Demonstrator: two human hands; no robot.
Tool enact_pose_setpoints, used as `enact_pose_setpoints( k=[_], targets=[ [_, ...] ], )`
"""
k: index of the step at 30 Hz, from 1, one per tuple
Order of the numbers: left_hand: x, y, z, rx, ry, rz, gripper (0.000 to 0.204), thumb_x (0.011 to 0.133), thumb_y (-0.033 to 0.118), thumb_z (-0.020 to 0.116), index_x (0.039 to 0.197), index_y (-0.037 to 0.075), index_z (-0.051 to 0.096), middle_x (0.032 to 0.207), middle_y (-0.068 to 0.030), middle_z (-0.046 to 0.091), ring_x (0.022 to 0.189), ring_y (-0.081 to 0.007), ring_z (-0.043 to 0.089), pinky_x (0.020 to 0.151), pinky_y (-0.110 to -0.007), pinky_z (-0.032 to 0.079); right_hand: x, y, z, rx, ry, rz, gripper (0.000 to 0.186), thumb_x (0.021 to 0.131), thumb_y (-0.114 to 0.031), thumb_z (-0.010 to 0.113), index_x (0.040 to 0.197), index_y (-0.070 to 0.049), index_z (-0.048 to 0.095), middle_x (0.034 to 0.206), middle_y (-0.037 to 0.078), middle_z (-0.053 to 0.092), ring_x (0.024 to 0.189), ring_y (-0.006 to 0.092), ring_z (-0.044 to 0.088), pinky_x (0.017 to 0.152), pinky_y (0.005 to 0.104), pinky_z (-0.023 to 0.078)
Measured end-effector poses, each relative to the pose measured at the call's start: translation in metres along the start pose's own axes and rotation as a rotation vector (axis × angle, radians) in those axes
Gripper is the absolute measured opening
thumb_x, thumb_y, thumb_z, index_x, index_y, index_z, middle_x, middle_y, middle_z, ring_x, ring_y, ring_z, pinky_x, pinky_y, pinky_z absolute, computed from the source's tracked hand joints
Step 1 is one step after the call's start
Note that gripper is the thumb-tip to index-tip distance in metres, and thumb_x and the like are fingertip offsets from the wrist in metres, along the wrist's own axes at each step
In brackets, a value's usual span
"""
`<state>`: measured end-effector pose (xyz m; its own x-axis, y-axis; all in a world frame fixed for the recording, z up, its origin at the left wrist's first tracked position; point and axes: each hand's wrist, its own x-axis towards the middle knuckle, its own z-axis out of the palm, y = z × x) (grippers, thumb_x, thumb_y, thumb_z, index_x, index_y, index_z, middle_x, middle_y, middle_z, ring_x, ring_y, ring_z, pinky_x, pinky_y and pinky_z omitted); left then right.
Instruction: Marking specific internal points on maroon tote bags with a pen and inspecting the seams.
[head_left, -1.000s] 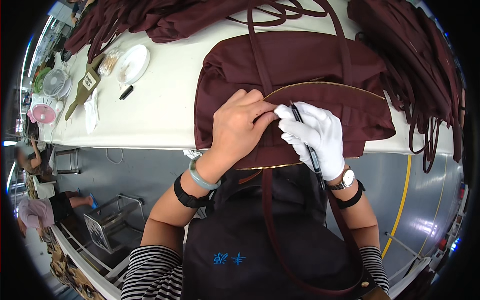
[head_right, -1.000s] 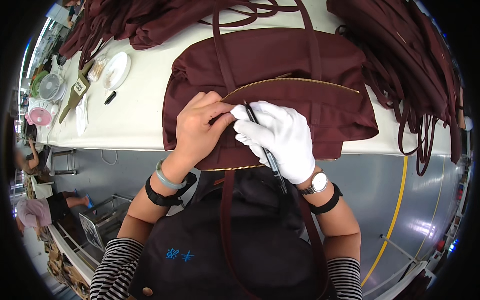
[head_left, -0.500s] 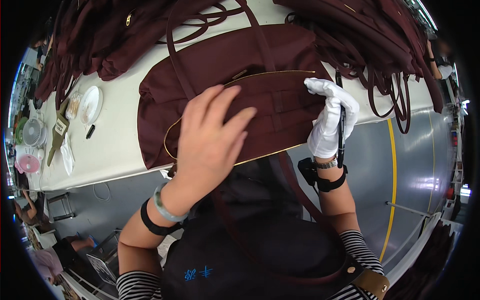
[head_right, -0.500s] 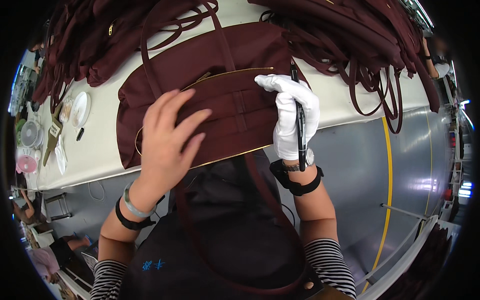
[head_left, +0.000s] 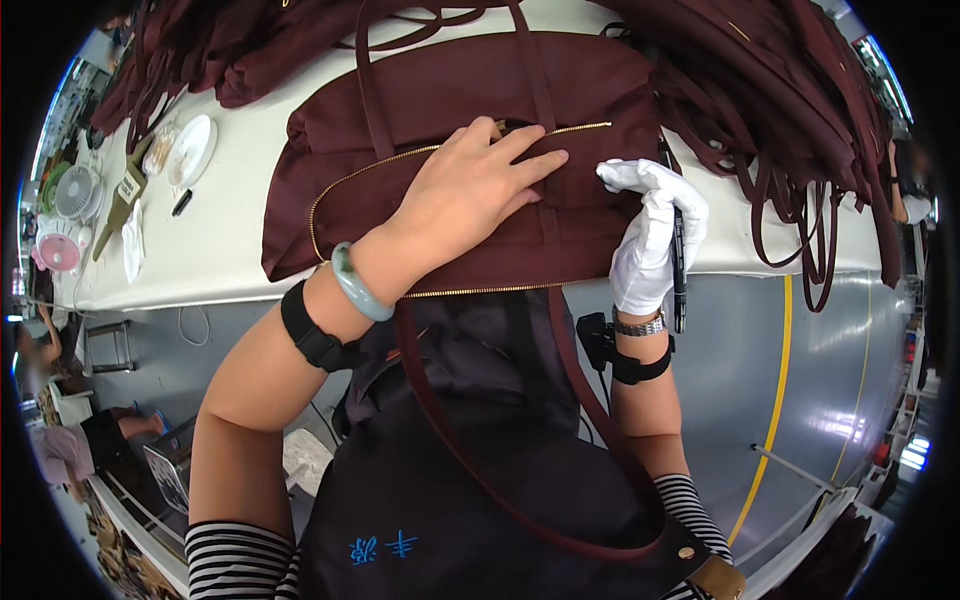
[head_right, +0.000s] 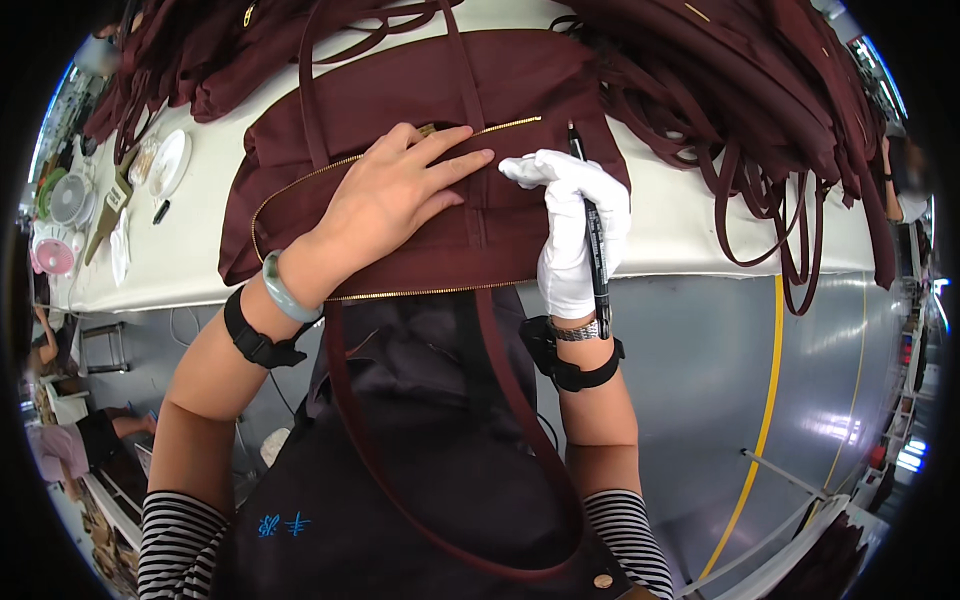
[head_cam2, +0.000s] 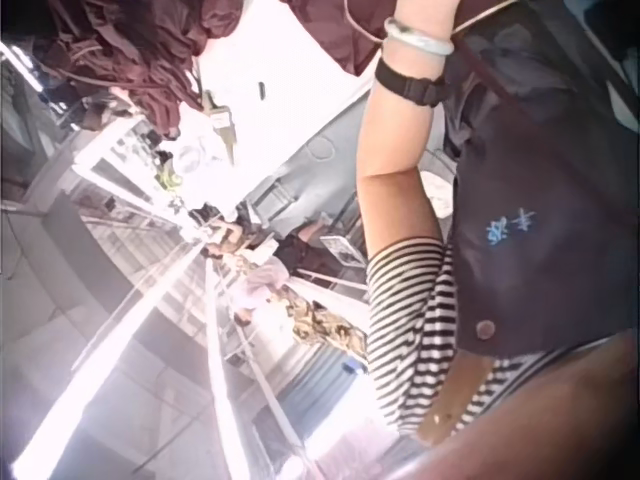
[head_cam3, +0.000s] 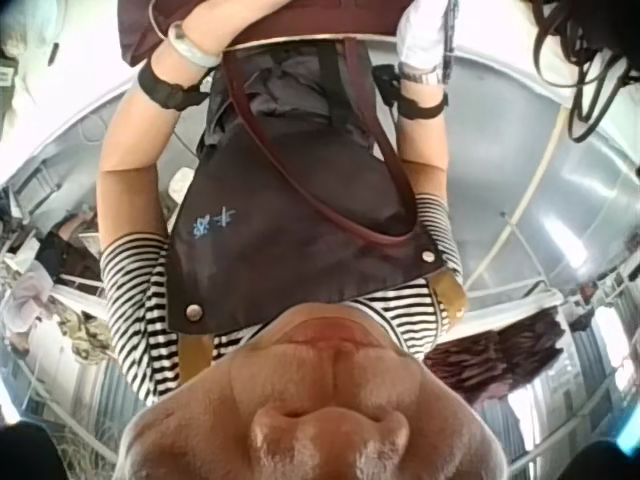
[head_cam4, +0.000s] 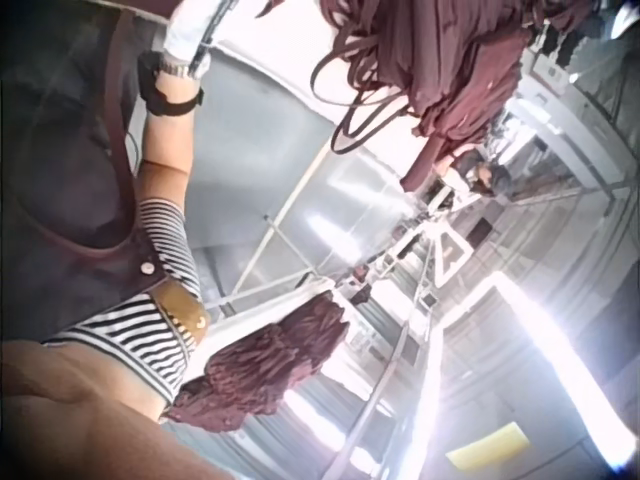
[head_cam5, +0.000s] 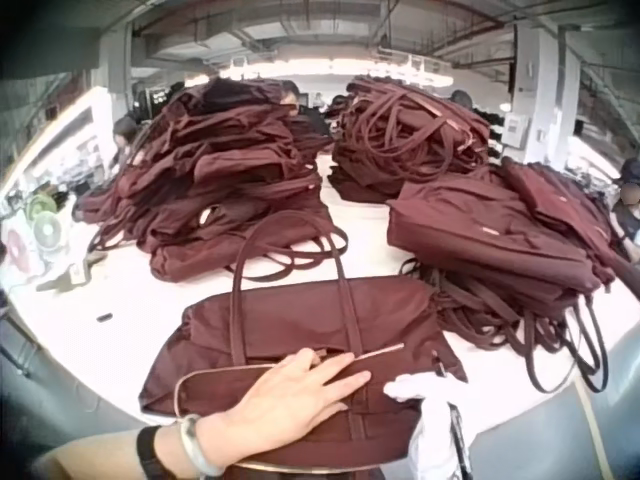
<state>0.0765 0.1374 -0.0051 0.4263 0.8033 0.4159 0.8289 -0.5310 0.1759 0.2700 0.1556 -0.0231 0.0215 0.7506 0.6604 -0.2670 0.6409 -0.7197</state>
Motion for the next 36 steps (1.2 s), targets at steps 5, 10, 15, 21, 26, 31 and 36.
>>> enact_pose_setpoints(
  k=[5,10,15,21,26,31,36],
  targets=[
    [0.005,-0.004,0.001,-0.222,0.095,-0.116,0.025,0.083,0.014,0.068,0.107,0.011,0.072,0.111,-0.0003,0.066,0.09,-0.0213,0.058,0.084,-0.033,0.051,0.001,-0.002,-0.001,-0.088,-0.016,0.053,0.029,0.094,-0.022,0.054,0.1,0.005,0.063,0.087,0.016,0.071,0.08,0.0224,0.069,0.078,0.0319,0.051],
    [0.008,-0.004,-0.002,-0.26,0.085,-0.143,0.02,0.085,0.014,0.067,0.104,0.011,0.073,0.109,-0.0002,0.067,0.091,-0.02,0.059,0.083,-0.033,0.051,0.002,-0.003,0.002,-0.208,-0.069,0.009,0.022,0.095,-0.013,0.05,0.103,0.004,0.062,0.088,0.015,0.071,0.082,0.0211,0.069,0.08,0.0305,0.05],
    [0.006,-0.003,0.0,-0.232,0.084,-0.139,0.019,0.085,0.016,0.067,0.103,0.012,0.073,0.107,0.0011,0.066,0.089,-0.0192,0.059,0.081,-0.033,0.051,0.0,-0.002,0.005,-0.219,-0.13,0.056,0.02,0.093,-0.009,0.053,0.104,0.005,0.064,0.095,0.016,0.068,0.085,0.0233,0.069,0.075,0.0307,0.054],
    [0.006,-0.003,0.002,-0.244,0.109,-0.136,0.015,0.084,0.015,0.067,0.096,0.009,0.073,0.102,0.0014,0.065,0.089,-0.0195,0.059,0.079,-0.033,0.051,0.009,-0.001,0.009,-0.505,-0.306,-0.14,0.018,0.088,-0.008,0.058,0.101,-0.002,0.068,0.085,0.008,0.07,0.074,0.0148,0.066,0.065,0.0289,0.051],
    [0.008,0.0,0.004,-0.218,0.132,-0.127,0.013,0.083,0.015,0.068,0.09,0.005,0.071,0.095,-0.0003,0.064,0.088,-0.021,0.06,0.076,-0.035,0.051,0.014,0.0,0.008,-0.759,-0.501,-0.26,0.018,0.087,-0.011,0.063,0.105,-0.006,0.066,0.095,0.012,0.072,0.079,0.0168,0.066,0.071,0.0302,0.051],
    [0.01,-0.002,0.004,-0.295,0.122,-0.175,0.012,0.082,0.014,0.068,0.089,0.004,0.07,0.091,-0.0024,0.061,0.085,-0.0222,0.06,0.073,-0.036,0.05,0.014,-0.01,0.007,-0.164,-0.068,0.284,0.03,0.098,-0.024,0.054,0.112,0.002,0.06,0.104,0.01,0.066,0.09,0.0176,0.063,0.083,0.031,0.049],
    [0.011,0.001,0.004,-0.272,0.146,-0.174,0.011,0.082,0.014,0.068,0.087,0.004,0.07,0.084,-0.0034,0.058,0.08,-0.0225,0.059,0.071,-0.037,0.05,0.028,-0.01,0.012,-0.115,-0.122,0.419,0.016,0.096,-0.016,0.058,0.102,-0.001,0.059,0.096,0.009,0.066,0.075,0.012,0.061,0.07,0.0256,0.05]
  ],
)
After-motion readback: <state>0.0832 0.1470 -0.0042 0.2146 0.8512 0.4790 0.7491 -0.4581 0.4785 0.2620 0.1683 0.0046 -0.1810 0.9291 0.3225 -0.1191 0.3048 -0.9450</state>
